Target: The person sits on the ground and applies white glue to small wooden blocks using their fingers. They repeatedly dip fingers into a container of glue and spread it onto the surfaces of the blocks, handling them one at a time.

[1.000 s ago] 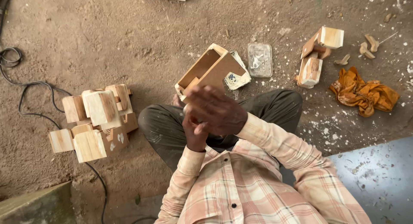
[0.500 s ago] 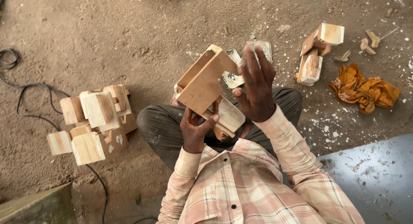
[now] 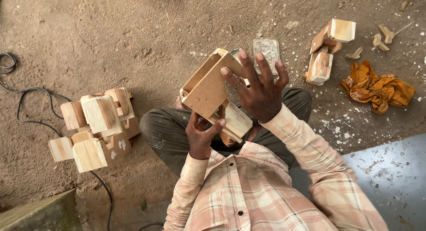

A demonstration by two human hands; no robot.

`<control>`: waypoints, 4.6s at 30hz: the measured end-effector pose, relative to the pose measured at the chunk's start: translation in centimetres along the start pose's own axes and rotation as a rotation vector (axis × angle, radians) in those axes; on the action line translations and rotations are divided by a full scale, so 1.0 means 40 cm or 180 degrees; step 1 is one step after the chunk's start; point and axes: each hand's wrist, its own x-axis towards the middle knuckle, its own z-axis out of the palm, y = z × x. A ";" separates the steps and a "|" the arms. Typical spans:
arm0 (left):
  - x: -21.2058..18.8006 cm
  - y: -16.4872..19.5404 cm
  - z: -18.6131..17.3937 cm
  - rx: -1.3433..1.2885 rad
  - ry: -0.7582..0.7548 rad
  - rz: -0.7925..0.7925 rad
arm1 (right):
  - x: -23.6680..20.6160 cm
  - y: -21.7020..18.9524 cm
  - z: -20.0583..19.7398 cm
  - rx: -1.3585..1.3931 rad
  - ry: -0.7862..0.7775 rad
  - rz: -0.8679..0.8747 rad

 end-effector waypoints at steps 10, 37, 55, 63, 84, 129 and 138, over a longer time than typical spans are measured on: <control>-0.002 -0.012 -0.002 0.0315 0.0098 -0.0064 | 0.002 0.050 -0.014 -0.0558 0.0135 -0.0996; -0.013 -0.045 -0.135 -0.0577 0.0462 0.0035 | -0.369 0.008 0.505 0.0857 -0.1900 0.1648; -0.004 -0.048 -0.148 -0.0408 0.0561 -0.0150 | -0.358 0.028 0.530 0.2045 -0.2329 0.2624; 0.004 -0.061 -0.124 -0.0502 0.0358 -0.0050 | -0.227 0.054 0.266 0.6275 -0.0746 0.4121; -0.013 -0.006 -0.071 -0.0416 0.0278 -0.0021 | 0.093 -0.088 0.004 0.1900 -0.0088 0.0413; -0.021 0.003 -0.064 -0.0266 0.0203 0.0123 | 0.035 -0.180 -0.018 0.1609 -0.0196 -0.0282; -0.018 0.002 -0.064 -0.0086 0.0240 0.0055 | 0.016 -0.176 -0.002 0.1434 -0.0026 -0.0333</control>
